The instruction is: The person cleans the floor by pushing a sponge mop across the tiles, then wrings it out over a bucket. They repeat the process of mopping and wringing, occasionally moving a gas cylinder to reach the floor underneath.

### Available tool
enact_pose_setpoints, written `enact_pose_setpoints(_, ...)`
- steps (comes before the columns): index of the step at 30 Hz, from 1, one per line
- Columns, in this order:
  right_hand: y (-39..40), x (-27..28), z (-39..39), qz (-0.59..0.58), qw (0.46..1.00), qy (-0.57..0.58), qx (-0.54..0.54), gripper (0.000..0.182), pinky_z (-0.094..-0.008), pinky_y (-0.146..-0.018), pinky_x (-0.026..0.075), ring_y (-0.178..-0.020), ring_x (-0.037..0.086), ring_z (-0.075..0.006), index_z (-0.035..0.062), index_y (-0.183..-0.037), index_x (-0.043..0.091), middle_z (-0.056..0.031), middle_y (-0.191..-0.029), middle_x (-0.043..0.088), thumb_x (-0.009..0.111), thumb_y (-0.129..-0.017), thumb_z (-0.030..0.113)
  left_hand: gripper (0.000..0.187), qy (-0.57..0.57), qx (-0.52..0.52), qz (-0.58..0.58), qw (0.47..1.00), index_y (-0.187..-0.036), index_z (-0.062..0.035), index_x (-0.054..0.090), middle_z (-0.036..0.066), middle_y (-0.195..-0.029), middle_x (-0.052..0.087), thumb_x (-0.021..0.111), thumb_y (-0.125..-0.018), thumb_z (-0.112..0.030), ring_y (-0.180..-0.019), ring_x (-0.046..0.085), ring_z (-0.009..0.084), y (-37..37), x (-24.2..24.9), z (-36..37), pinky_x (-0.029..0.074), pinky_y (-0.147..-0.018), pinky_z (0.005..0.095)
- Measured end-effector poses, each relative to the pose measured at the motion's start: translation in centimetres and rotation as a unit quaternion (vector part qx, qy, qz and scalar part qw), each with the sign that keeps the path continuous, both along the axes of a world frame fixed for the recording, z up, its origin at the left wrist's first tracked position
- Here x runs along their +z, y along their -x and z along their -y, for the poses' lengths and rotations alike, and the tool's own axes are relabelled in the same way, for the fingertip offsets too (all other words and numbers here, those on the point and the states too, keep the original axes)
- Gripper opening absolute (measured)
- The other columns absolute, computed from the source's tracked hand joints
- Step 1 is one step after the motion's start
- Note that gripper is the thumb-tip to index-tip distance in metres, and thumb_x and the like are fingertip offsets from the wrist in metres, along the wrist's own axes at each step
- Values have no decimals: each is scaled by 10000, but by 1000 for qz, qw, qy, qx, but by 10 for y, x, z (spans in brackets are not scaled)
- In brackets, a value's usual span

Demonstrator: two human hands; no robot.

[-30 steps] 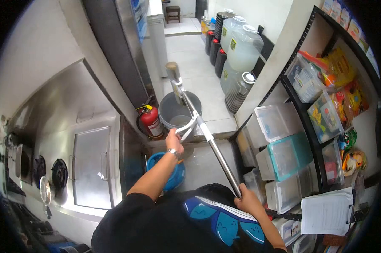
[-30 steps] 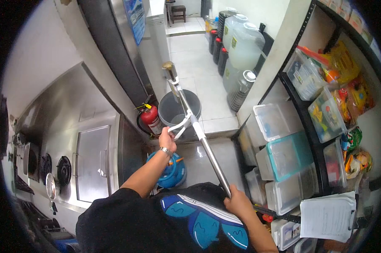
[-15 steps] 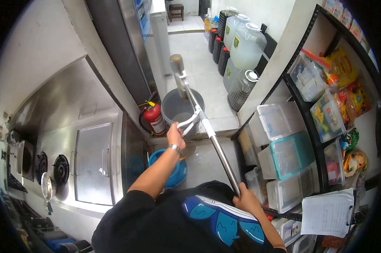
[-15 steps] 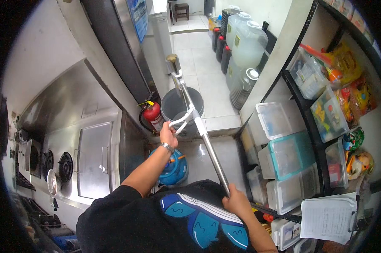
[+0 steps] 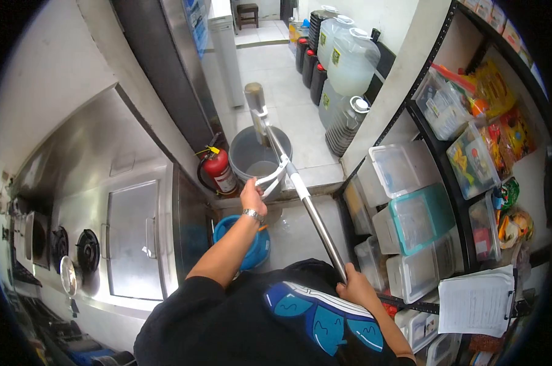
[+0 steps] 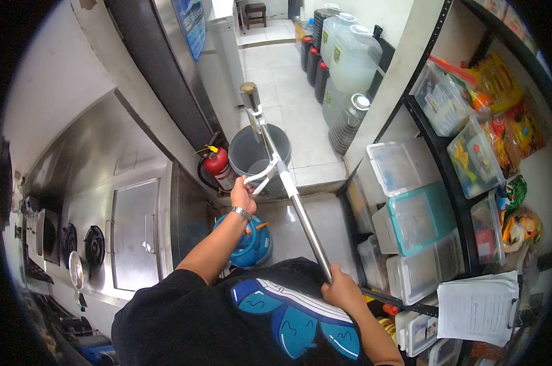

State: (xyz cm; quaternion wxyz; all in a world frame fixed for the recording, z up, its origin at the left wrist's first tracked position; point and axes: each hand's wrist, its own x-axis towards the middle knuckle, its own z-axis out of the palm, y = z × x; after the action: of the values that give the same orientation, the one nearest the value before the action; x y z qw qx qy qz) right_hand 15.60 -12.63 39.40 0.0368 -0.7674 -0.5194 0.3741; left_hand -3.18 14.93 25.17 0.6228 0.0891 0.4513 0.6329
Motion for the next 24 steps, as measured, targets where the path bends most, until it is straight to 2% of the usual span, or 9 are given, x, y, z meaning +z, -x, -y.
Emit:
enact_pose_setpoints(7, -5, -3, 4, -41, 999, 1, -13, 356, -473, -693, 443, -786, 558, -442, 37, -966, 403, -281, -789, 569, 594, -701, 178, 167, 1, -3, -23, 1000, -615, -124, 506, -22, -534, 428, 584, -748, -190, -487, 370, 98, 5, -5, -3, 290, -473, 246)
enact_pose_setpoints(11, -16, -8, 16, -110, 993, 0, -43, 394, -427, -654, 451, -758, 581, -401, 51, -1008, 444, -243, -772, 577, 630, -680, 167, 163, -51, -25, -119, 991, -605, -122, 522, -52, -519, 398, 593, -743, -169, -464, 353, 65, 18, -9, -37, 260, -440, 232)
enact_pose_setpoints(15, -26, -36, 34, -175, 982, -49, -56, 415, -347, -643, 447, -725, 590, -291, 35, -1026, 470, -187, -760, 575, 647, -665, 142, 201, -64, -79, -168, 981, -583, -108, 522, -64, -470, 347, 601, -747, -192, -394, 288, 54, 13, -10, -84, 191, -387, 242)
enact_pose_setpoints(17, -26, -43, 35, -212, 972, -71, -69, 422, -312, -651, 439, -729, 580, -225, 31, -1038, 472, -153, -764, 570, 648, -665, 123, 216, -61, -121, -229, 964, -579, -99, 537, -60, -471, 363, 605, -747, -217, -403, 299, 52, 1, 3, -97, 197, -391, 241)
enact_pose_setpoints(19, -27, -36, 34, -240, 965, -30, -100, 409, -288, -667, 432, -749, 557, -168, 24, -1044, 478, -108, -788, 566, 639, -675, 97, 243, -73, -161, -284, 942, -576, -81, 560, -46, -482, 413, 620, -731, -258, -416, 345, 63, -12, 1, -119, 237, -399, 239)
enact_pose_setpoints(20, -29, -33, 34, -253, 960, -9, -115, 403, -276, -675, 429, -760, 545, -140, 21, -1047, 481, -86, -800, 564, 634, -680, 84, 293, -73, -173, -330, 925, -568, -62, 572, -15, -500, 466, 632, -707, -313, -435, 400, 89, -19, -10, -135, 295, -418, 255)
enact_pose_setpoints(21, -33, -34, 40, -307, 942, -2, -133, 391, -267, -675, 428, -761, 539, -127, 22, -1045, 484, -67, -807, 559, 628, -685, 67, 363, -65, -219, -425, 876, -572, -37, 586, 65, -528, 549, 584, -721, -368, -498, 529, 180, -25, -23, -156, 380, -465, 317)
enact_pose_setpoints(23, -41, -39, 53, -412, 895, 9, -171, 368, -248, -676, 424, -765, 526, -102, 23, -1041, 490, -29, -822, 550, 617, -696, 32, 354, -69, -256, -589, 763, -690, -61, 618, 151, -640, 608, 494, -786, -378, -635, 608, 289, -45, -50, -187, 441, -549, 397)
enact_pose_setpoints(24, -43, -37, 57, -431, 888, -19, -158, 350, -231, -667, 425, -756, 519, -82, 21, -1038, 489, -2, -857, 544, 608, -708, 2, 337, -137, -275, -659, 686, -766, -94, 620, 168, -697, 613, 448, -812, -381, -692, 609, 318, -53, -48, -187, 452, -591, 421)
